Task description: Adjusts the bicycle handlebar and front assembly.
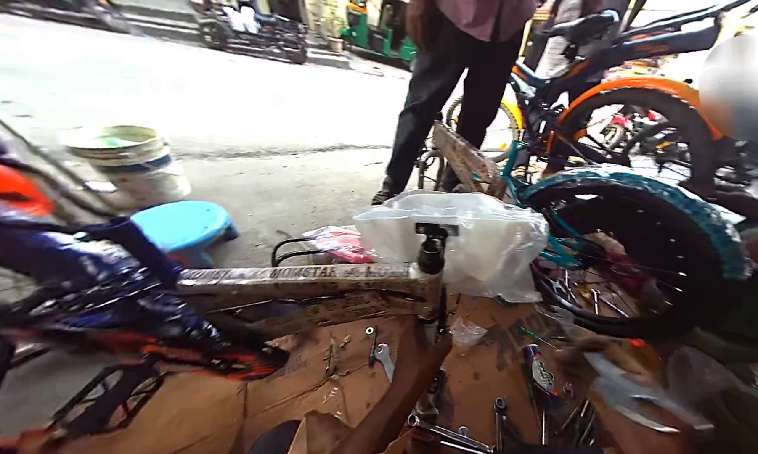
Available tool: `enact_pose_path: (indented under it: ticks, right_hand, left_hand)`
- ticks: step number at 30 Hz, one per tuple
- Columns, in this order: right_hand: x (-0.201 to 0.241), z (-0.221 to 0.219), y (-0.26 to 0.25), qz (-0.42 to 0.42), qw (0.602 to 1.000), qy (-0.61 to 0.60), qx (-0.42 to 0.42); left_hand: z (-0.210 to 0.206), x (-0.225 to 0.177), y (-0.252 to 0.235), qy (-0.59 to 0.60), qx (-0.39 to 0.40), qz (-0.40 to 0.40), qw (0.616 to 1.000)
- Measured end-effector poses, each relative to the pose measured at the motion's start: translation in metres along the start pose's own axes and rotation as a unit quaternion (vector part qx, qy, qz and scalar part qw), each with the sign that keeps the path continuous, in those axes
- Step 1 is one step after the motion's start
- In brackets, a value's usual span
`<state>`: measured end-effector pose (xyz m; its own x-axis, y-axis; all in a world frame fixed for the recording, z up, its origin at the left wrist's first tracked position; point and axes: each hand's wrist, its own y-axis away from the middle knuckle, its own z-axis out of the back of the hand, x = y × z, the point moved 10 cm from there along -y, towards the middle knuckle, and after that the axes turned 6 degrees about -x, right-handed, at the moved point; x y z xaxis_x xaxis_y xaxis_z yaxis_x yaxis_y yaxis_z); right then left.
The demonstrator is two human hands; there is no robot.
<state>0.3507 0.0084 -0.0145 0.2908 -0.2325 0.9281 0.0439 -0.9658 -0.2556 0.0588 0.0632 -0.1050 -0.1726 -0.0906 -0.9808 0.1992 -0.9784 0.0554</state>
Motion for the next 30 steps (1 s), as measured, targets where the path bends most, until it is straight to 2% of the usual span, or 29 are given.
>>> enact_pose_path:
  ticks: [2,4,5,7,10,12,15,18,21,30]
  right_hand:
    - [0.040,0.001,-0.008,0.096,0.981,0.170,-0.016]
    - [0.063,0.005,-0.013,0.140,0.910,0.370,-0.121]
    - [0.070,0.007,-0.013,0.152,0.885,0.407,-0.169]
    - [0.089,0.003,-0.003,0.202,0.882,0.363,-0.220]
    - [0.121,-0.008,0.002,0.305,0.912,0.127,-0.243]
    - [0.128,-0.022,-0.006,0.285,0.934,0.009,-0.215]
    - [0.109,-0.050,-0.037,0.217,0.955,-0.087,-0.182]
    - [0.079,-0.075,-0.064,0.179,0.963,-0.121,-0.159]
    - [0.058,-0.092,-0.073,0.148,0.960,-0.118,-0.207]
    - [0.046,-0.105,-0.078,0.109,0.966,-0.076,-0.220]
  left_hand:
    - [0.001,0.002,0.000,-0.017,-0.003,0.007,1.000]
    - [0.002,0.003,0.000,-0.028,-0.001,0.008,1.000]
    - [0.002,0.003,0.001,-0.031,0.001,0.008,0.999]
    - [0.000,0.005,0.000,-0.027,0.008,0.006,1.000]
    - [0.003,0.006,0.000,-0.018,0.001,-0.007,1.000]
    - [0.002,0.005,0.000,-0.019,-0.006,-0.010,1.000]
    - [0.000,0.006,0.001,-0.026,-0.014,-0.005,1.000]
    - [0.002,0.009,0.000,-0.053,-0.018,-0.018,0.998]
    - [0.005,0.007,0.001,-0.058,-0.025,-0.036,0.997]
    - [0.005,-0.001,0.002,-0.077,-0.035,-0.021,0.996]
